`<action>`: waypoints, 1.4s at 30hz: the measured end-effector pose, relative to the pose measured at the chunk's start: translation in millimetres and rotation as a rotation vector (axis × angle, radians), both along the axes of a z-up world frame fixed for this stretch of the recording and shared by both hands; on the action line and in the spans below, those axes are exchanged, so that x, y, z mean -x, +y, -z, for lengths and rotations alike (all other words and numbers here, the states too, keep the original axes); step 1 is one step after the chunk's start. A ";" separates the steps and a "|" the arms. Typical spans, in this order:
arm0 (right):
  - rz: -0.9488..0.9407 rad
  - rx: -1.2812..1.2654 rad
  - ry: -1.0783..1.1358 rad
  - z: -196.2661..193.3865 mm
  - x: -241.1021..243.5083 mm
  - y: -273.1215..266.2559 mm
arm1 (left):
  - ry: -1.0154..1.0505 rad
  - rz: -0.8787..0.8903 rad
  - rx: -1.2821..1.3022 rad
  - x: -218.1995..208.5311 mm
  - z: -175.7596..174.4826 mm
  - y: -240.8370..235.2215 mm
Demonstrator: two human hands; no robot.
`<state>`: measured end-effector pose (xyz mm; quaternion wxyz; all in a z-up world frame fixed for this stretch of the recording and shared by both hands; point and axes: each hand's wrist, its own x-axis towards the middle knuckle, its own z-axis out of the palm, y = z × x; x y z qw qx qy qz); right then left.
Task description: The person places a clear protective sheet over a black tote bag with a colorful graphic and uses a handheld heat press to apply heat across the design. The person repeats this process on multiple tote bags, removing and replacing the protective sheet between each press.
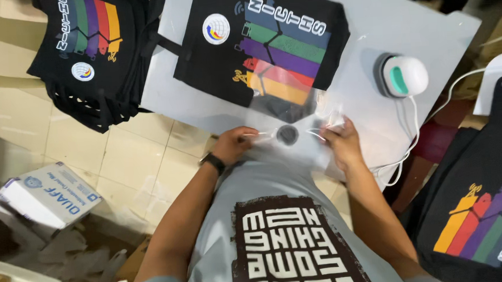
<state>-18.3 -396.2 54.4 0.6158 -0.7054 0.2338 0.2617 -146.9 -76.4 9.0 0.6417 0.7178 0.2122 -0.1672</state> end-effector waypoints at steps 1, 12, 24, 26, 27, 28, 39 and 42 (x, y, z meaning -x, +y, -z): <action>0.014 -0.065 0.023 17.0 12.7 -16.5 | 0.022 0.180 -0.177 0.7 6.3 -4.6; 0.225 0.526 -0.165 45.9 91.6 -164.7 | -0.643 0.333 -0.911 -98.0 -25.0 -33.1; 0.268 0.493 0.038 -20.8 81.3 -119.6 | -0.057 0.723 -0.877 -180.9 -62.5 -90.3; 0.279 0.461 0.026 -20.8 78.4 -120.9 | -0.040 0.734 -0.845 -182.8 -67.2 -90.6; 0.279 0.450 0.048 -23.8 76.8 -119.5 | -0.039 0.734 -0.857 -182.7 -64.8 -91.5; 0.279 0.439 0.071 -27.1 75.3 -117.8 | -0.038 0.735 -0.870 -182.5 -62.8 -92.2; 0.257 0.428 0.060 -16.9 76.1 -127.6 | -0.117 0.707 -0.870 -183.9 -59.4 -86.7; 0.239 0.429 -0.040 -4.6 82.6 -132.9 | -0.202 0.712 -0.872 -176.7 -31.3 -81.3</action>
